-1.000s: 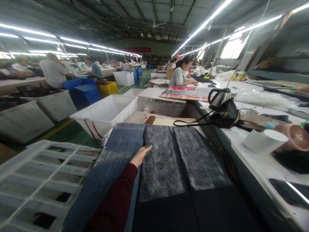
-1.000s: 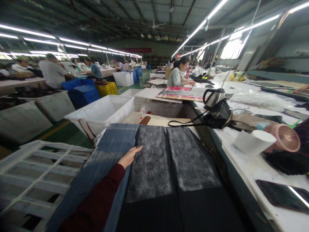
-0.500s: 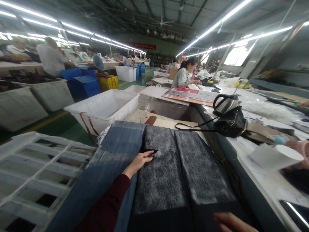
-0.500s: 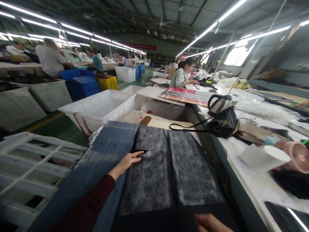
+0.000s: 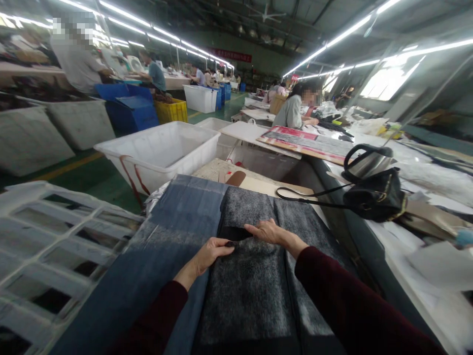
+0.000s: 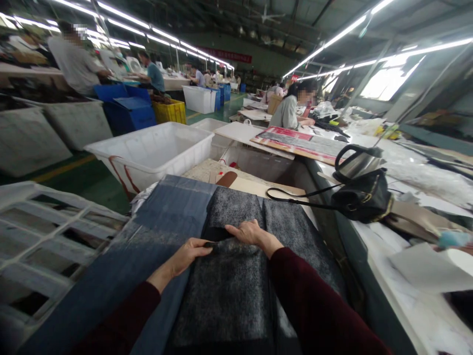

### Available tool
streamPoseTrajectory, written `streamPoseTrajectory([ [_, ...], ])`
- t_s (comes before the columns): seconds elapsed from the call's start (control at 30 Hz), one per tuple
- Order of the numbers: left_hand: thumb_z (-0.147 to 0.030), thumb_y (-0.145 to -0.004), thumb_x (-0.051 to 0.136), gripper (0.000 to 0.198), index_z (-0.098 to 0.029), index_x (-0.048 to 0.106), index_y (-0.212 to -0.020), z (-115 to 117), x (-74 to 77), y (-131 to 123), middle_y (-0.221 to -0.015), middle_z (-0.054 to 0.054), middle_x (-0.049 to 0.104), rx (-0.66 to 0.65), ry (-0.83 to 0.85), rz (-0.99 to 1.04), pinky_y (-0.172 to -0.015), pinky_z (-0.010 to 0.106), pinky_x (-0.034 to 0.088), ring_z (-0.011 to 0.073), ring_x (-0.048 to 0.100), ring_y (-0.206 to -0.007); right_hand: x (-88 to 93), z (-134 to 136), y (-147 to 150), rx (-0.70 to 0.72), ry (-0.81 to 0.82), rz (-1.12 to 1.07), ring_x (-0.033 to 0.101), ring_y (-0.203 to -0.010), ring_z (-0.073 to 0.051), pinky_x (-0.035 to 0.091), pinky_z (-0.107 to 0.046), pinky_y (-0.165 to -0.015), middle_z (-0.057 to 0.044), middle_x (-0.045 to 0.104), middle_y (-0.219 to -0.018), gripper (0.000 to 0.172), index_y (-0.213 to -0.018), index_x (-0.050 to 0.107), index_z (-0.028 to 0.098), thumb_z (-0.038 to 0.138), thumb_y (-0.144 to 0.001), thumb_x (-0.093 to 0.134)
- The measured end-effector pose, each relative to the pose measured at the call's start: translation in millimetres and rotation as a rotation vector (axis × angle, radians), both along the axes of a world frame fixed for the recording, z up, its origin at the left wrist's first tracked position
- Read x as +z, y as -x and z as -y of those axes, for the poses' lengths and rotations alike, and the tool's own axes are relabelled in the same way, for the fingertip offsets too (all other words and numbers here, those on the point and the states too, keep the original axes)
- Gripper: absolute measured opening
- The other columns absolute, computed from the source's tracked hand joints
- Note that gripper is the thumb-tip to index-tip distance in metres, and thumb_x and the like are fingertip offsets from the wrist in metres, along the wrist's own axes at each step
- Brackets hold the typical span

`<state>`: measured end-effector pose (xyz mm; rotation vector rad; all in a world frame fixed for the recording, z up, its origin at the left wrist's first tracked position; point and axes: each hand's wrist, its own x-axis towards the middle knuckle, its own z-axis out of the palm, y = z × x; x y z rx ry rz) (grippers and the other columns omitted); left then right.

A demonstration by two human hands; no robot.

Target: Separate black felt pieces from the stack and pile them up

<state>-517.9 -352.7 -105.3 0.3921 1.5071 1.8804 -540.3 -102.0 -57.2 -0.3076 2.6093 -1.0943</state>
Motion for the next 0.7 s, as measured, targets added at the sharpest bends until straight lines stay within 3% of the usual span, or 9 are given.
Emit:
streamPoseTrajectory([
  [0.1,-0.039,-0.078,0.073,0.037,-0.015,0.075,-0.107,4.1,-7.3,-0.5,-0.096,0.010,0.075,0.049,-0.071,0.099,-0.088,0.037,0.052,0.0275,0.071,-0.091,-1.6,-26.6,6.6,-0.057,-0.120,0.092,0.059,-0.075,-0.023,0.034,-0.046,-0.101,0.000,0.039,-0.044,0.047,-0.053,0.062,0.023,0.055,-0.087,0.062],
  [0.27,-0.036,-0.074,0.077,0.039,-0.014,0.074,-0.106,2.5,-14.4,5.0,-0.102,0.011,0.074,0.160,-0.137,0.213,-0.087,0.035,0.053,0.0274,0.070,-0.095,3.3,-56.5,5.0,-0.111,-0.132,0.222,0.058,-0.069,-0.021,0.042,-0.040,-0.089,0.001,0.045,-0.047,0.056,-0.044,0.055,0.022,0.067,-0.076,0.068],
  [0.33,-0.037,-0.073,0.077,0.041,-0.014,0.073,-0.107,0.6,-16.2,8.2,-0.104,0.011,0.074,0.180,-0.135,0.226,-0.088,0.036,0.053,0.0279,0.069,-0.097,1.1,-65.7,-0.3,-0.139,-0.071,0.267,0.059,-0.071,-0.022,0.045,-0.036,-0.084,-0.001,0.055,-0.055,0.056,-0.052,0.062,0.020,0.072,-0.074,0.066],
  [0.4,-0.037,-0.072,0.077,0.043,-0.015,0.071,-0.109,-1.8,-18.2,11.1,-0.106,0.011,0.073,0.195,-0.121,0.255,-0.088,0.036,0.053,0.0287,0.069,-0.099,-4.8,-73.1,-8.4,-0.168,0.024,0.310,0.061,-0.078,-0.021,0.047,-0.033,-0.081,-0.003,0.065,-0.072,0.059,-0.072,0.071,0.018,0.075,-0.077,0.060],
  [0.53,-0.041,-0.073,0.073,0.040,-0.015,0.072,-0.103,-5.8,-22.7,16.5,-0.100,0.011,0.074,0.179,-0.069,0.319,-0.084,0.038,0.055,0.0307,0.069,-0.098,-24.6,-80.2,-30.8,-0.238,0.234,0.386,0.064,-0.088,-0.020,0.052,-0.031,-0.078,-0.007,0.069,-0.102,0.066,-0.108,0.066,0.017,0.076,-0.083,0.052],
  [0.7,-0.048,-0.077,0.068,0.039,-0.016,0.072,-0.098,1.4,-26.5,21.6,-0.094,0.011,0.075,0.093,-0.035,0.386,-0.085,0.039,0.055,0.0313,0.069,-0.100,-42.0,-84.4,-54.6,-0.320,0.384,0.416,0.064,-0.098,-0.021,0.052,-0.033,-0.087,-0.010,0.069,-0.104,0.055,-0.106,0.065,0.015,0.064,-0.080,0.067],
])
